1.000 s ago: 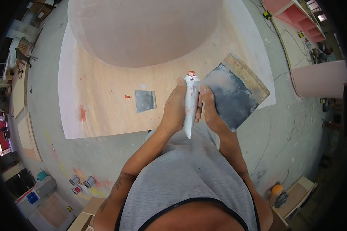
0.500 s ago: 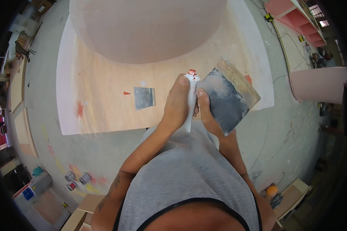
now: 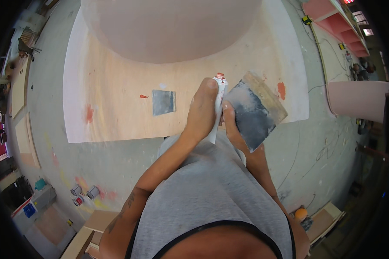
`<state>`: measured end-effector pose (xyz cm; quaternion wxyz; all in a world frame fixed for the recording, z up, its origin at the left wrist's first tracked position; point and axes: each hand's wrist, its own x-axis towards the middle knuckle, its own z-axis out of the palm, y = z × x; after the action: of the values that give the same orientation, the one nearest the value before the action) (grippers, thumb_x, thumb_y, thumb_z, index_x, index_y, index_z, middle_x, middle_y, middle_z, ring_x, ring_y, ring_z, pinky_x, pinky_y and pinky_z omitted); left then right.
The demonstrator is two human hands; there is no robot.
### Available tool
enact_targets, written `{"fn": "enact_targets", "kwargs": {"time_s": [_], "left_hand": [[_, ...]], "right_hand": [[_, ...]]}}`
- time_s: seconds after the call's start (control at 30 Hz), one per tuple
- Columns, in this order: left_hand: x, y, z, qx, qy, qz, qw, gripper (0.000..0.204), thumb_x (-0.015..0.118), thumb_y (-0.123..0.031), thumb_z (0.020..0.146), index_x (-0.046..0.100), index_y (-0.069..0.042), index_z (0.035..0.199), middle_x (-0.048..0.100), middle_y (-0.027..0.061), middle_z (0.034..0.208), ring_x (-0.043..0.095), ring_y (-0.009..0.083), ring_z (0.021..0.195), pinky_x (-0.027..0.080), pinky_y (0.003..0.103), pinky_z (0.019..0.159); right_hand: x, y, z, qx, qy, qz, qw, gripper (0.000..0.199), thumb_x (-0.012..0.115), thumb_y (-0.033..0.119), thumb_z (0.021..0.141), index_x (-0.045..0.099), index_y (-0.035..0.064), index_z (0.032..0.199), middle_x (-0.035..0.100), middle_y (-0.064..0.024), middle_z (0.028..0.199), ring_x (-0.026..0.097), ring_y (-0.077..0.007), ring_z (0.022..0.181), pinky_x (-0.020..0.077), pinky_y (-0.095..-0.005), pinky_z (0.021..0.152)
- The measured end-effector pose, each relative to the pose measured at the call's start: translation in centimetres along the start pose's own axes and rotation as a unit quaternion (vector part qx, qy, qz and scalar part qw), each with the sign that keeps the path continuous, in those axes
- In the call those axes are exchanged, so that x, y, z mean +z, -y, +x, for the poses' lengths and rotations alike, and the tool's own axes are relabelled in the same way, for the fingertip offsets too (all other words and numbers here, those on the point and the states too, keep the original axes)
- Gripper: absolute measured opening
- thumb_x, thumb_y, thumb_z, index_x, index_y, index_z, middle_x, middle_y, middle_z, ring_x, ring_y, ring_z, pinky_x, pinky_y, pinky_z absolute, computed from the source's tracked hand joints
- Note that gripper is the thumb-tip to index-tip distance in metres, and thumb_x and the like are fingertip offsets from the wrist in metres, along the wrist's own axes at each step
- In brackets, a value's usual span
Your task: Apply wood filler from a tube onto a putty knife and smooth it over a surface.
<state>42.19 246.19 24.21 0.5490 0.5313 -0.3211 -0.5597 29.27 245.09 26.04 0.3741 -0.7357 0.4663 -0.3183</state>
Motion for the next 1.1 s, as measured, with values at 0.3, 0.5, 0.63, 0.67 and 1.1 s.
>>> {"fn": "enact_targets", "kwargs": {"time_s": [0.3, 0.5, 0.63, 0.67, 1.1], "left_hand": [[-0.2, 0.7, 0.1, 0.016, -0.025, 0.006, 1.0, 0.056, 0.035, -0.057, 0.105, 0.056, -0.005, 0.101, 0.053, 0.0042, 0.072, 0.051, 0.0105, 0.056, 0.043, 0.026, 0.051], [-0.3, 1.2, 0.1, 0.012, -0.024, -0.009, 1.0, 0.054, 0.036, -0.054, 0.106, 0.055, -0.004, 0.101, 0.052, 0.0036, 0.07, 0.051, 0.0097, 0.055, 0.043, 0.026, 0.05], [-0.4, 1.2, 0.3, 0.033, -0.02, -0.011, 0.999, 0.053, 0.035, -0.052, 0.107, 0.055, -0.004, 0.1, 0.053, 0.0039, 0.069, 0.05, 0.0092, 0.054, 0.042, 0.026, 0.048], [-0.4, 1.3, 0.3, 0.032, -0.02, -0.011, 0.999, 0.053, 0.035, -0.052, 0.107, 0.055, -0.004, 0.1, 0.053, 0.0039, 0.069, 0.05, 0.0092, 0.054, 0.042, 0.026, 0.048], [-1.0, 2.5, 1.3, 0.047, -0.062, 0.004, 0.997, 0.055, 0.034, -0.052, 0.108, 0.057, -0.003, 0.105, 0.053, 0.0036, 0.078, 0.049, 0.0102, 0.069, 0.043, 0.027, 0.061]], "right_hand": [[0.4, 0.9, 0.0, -0.031, -0.027, -0.046, 0.998, 0.019, 0.06, 0.012, 0.095, 0.068, 0.0011, 0.081, 0.066, -0.0127, 0.07, 0.064, -0.0292, 0.063, 0.0482, -0.04, 0.06], [0.6, 0.8, 0.2, -0.027, -0.025, -0.044, 0.998, 0.02, 0.06, 0.011, 0.095, 0.068, 0.0011, 0.079, 0.066, -0.0122, 0.069, 0.064, -0.0283, 0.061, 0.0477, -0.0405, 0.058], [0.7, 0.7, 0.1, -0.001, -0.016, -0.026, 1.0, 0.019, 0.06, 0.011, 0.096, 0.067, 0.0005, 0.081, 0.065, -0.0123, 0.07, 0.063, -0.0285, 0.062, 0.0477, -0.0395, 0.059], [0.9, 0.5, 0.0, -0.012, -0.032, -0.024, 0.999, 0.018, 0.059, 0.01, 0.096, 0.066, 0.0003, 0.083, 0.065, -0.0126, 0.071, 0.063, -0.0287, 0.063, 0.0476, -0.0393, 0.06], [1.8, 0.1, -0.7, -0.023, -0.016, -0.06, 0.998, 0.011, 0.061, 0.009, 0.094, 0.065, -0.001, 0.095, 0.065, -0.0162, 0.081, 0.064, -0.0312, 0.073, 0.0492, -0.0396, 0.066]]}}
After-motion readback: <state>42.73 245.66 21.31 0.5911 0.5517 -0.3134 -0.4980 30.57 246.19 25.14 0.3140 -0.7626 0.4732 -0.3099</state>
